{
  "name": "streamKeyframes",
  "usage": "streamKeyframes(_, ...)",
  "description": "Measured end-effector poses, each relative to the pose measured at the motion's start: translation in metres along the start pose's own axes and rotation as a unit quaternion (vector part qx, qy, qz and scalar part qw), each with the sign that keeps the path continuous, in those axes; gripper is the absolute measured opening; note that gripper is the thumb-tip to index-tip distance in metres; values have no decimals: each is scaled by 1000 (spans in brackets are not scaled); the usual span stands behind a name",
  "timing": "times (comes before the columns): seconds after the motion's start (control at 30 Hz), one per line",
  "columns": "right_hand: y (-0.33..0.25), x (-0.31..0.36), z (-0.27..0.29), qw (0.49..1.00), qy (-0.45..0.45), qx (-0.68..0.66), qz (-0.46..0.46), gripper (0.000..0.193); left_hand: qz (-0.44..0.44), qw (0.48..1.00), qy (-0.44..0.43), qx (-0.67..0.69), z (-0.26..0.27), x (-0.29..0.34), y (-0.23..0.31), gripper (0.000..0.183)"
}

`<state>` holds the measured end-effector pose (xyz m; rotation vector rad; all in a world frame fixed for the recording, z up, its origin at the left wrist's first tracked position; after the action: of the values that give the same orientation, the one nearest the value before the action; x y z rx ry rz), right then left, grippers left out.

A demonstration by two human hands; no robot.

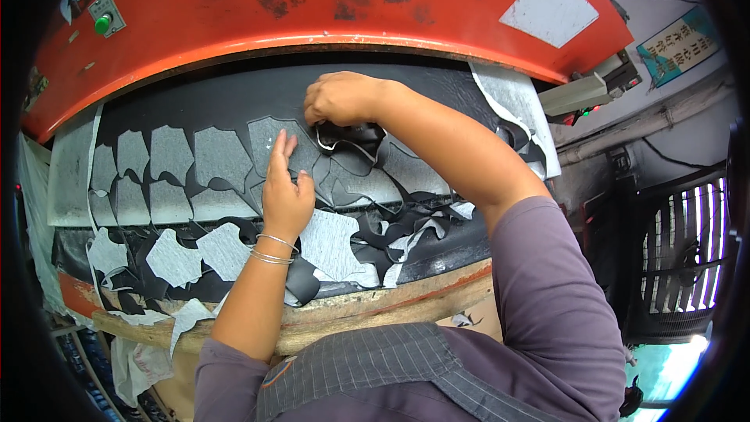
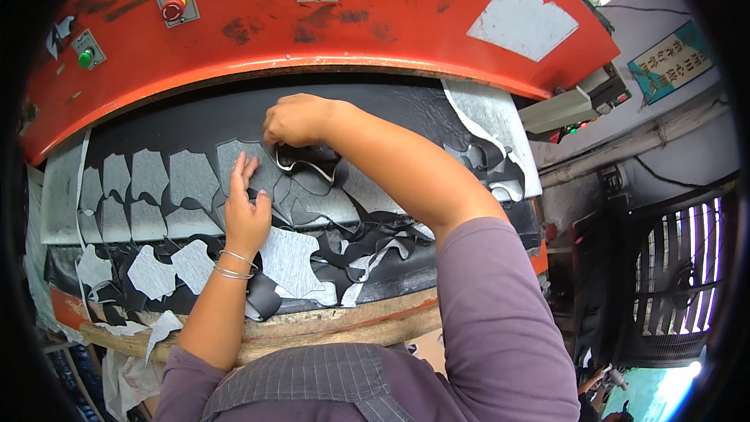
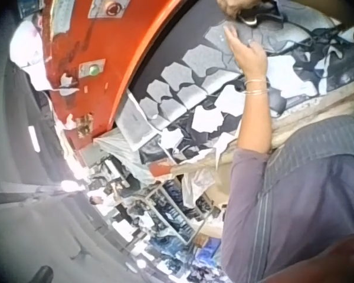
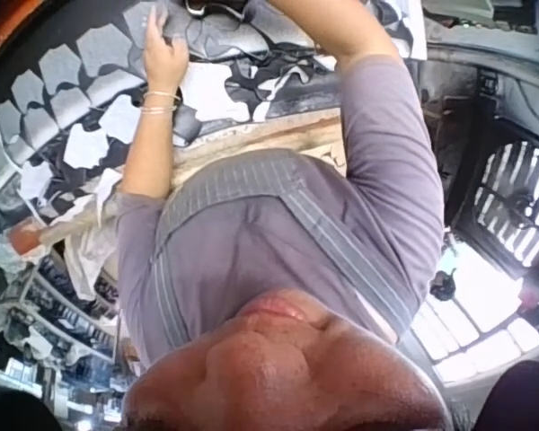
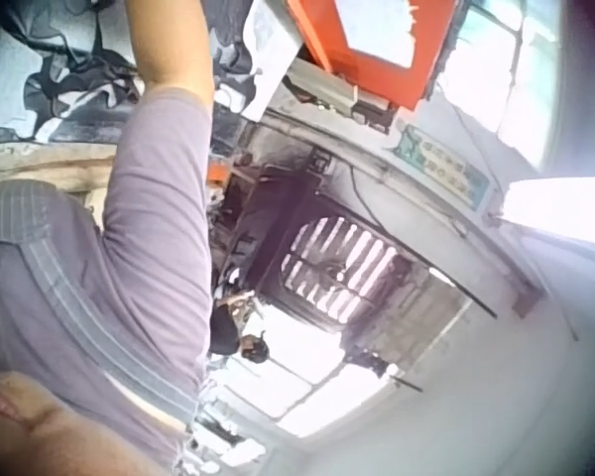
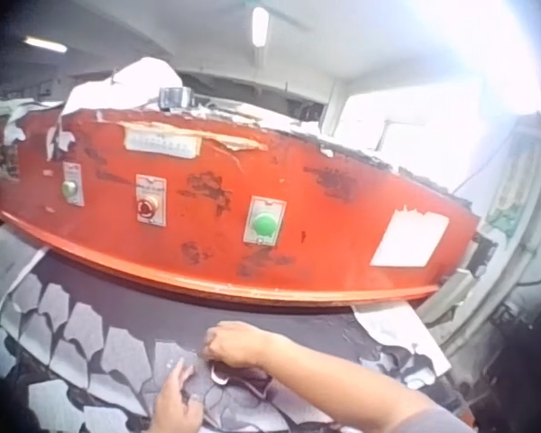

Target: Cutting shoe component shapes from a material sheet using a die-cutting press machine.

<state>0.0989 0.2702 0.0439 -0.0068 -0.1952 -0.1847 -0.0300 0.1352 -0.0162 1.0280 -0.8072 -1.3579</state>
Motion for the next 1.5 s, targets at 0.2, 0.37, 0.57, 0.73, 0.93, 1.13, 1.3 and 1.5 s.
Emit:
streamKeyframes(0.2,-9,80,-26,937,192,-129,-260,18,-64,995,51,-50,-2,5,-21,67)
streamKeyframes(0.37,-58,98,-64,785,329,-199,-486,28,-50,996,-23,-74,-9,5,-10,66)
streamKeyframes(0.57,-98,103,-63,859,321,-152,-368,72,-104,980,-72,-150,-10,5,-10,71)
streamKeyframes(0.73,-99,110,-77,851,290,-190,-395,72,-87,982,-109,-131,-17,-1,-8,70)
streamKeyframes(0.93,-104,100,-83,837,345,-137,-401,64,-85,987,-85,-110,-17,0,-9,67)
streamKeyframes(1.13,-105,89,-77,824,372,-103,-415,62,-96,985,-78,-120,-17,-4,-7,64)
streamKeyframes(1.3,-117,81,-73,825,363,-51,-431,69,-87,985,-97,-116,-14,0,-6,62)
streamKeyframes(1.5,-120,77,-71,817,383,-38,-430,64,-85,982,-116,-126,-11,0,-6,62)
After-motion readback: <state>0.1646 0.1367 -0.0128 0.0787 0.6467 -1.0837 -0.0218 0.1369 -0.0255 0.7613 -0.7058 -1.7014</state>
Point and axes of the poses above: each hand's wrist, its own x-axis away from the middle knuckle, its own z-axis out of the back of the hand, y = z × x, the point moved 3 cm from there along -x, towards the middle knuckle, and after that the axes turned 7 degrees about z, right-handed, at the moved point
